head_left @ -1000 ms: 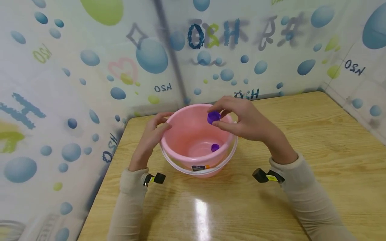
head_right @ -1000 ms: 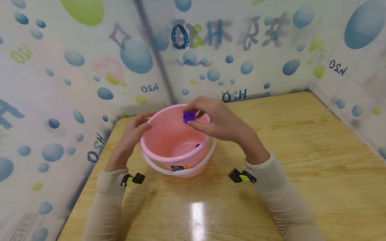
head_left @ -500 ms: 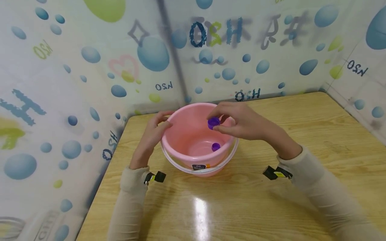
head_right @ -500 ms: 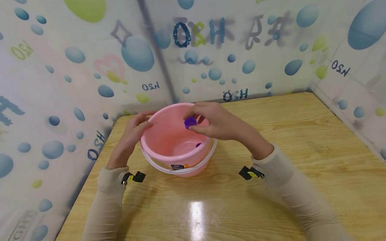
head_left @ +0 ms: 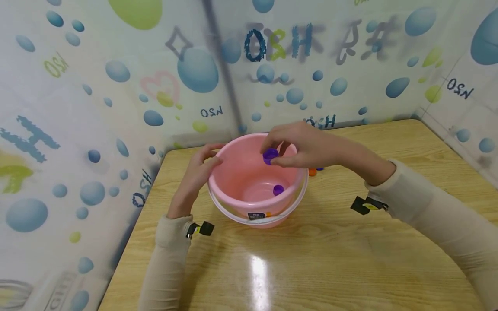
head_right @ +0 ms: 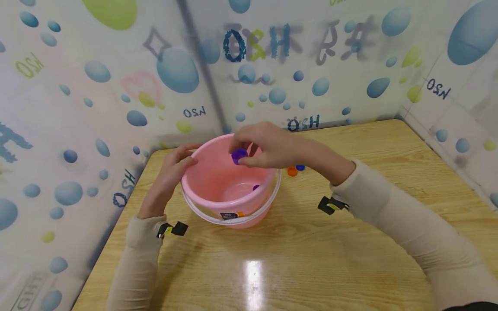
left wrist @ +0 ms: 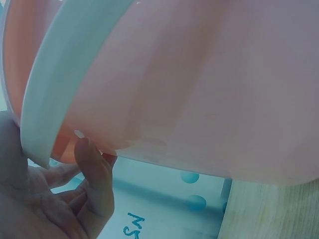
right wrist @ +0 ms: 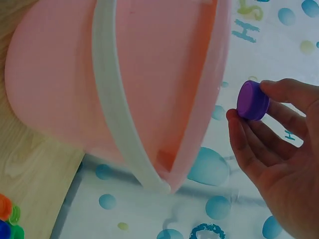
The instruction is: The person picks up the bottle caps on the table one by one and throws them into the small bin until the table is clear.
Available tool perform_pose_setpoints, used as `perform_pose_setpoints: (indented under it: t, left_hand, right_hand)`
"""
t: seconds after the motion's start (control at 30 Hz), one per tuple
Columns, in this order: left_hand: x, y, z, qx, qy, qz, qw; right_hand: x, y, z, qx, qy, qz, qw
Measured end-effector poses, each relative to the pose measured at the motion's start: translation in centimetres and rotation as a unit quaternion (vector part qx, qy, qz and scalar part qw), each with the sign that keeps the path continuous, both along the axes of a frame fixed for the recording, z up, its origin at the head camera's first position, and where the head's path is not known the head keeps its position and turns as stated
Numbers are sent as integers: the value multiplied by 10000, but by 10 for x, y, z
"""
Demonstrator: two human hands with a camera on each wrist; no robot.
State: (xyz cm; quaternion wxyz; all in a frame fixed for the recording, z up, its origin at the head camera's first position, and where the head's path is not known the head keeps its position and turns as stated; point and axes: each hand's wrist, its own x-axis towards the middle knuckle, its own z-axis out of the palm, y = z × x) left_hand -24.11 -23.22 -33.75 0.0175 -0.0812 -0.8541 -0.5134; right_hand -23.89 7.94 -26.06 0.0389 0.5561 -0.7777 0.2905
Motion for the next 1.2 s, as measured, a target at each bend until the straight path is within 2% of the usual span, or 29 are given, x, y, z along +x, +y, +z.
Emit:
perform_pose_setpoints:
  t: [0.27,0.57,0.9,1.2]
  left_hand:
    - [-1,0,-1,52,-31,19,10000]
    - [0,1,0,86,55,5,9999]
    - [-1,2,-2,119,123,-35,9998]
    - [-2,1,-3,125,148,-19,9998]
  right_hand:
    - [-7,-2,19,576,-358,-165,9976]
    - [-9,-7,30,1049,-351,-319,9934]
    - [-15,-3,36,1302,-550,-465,9889]
    - [-14,-2,41,1300,-649,-472,9883]
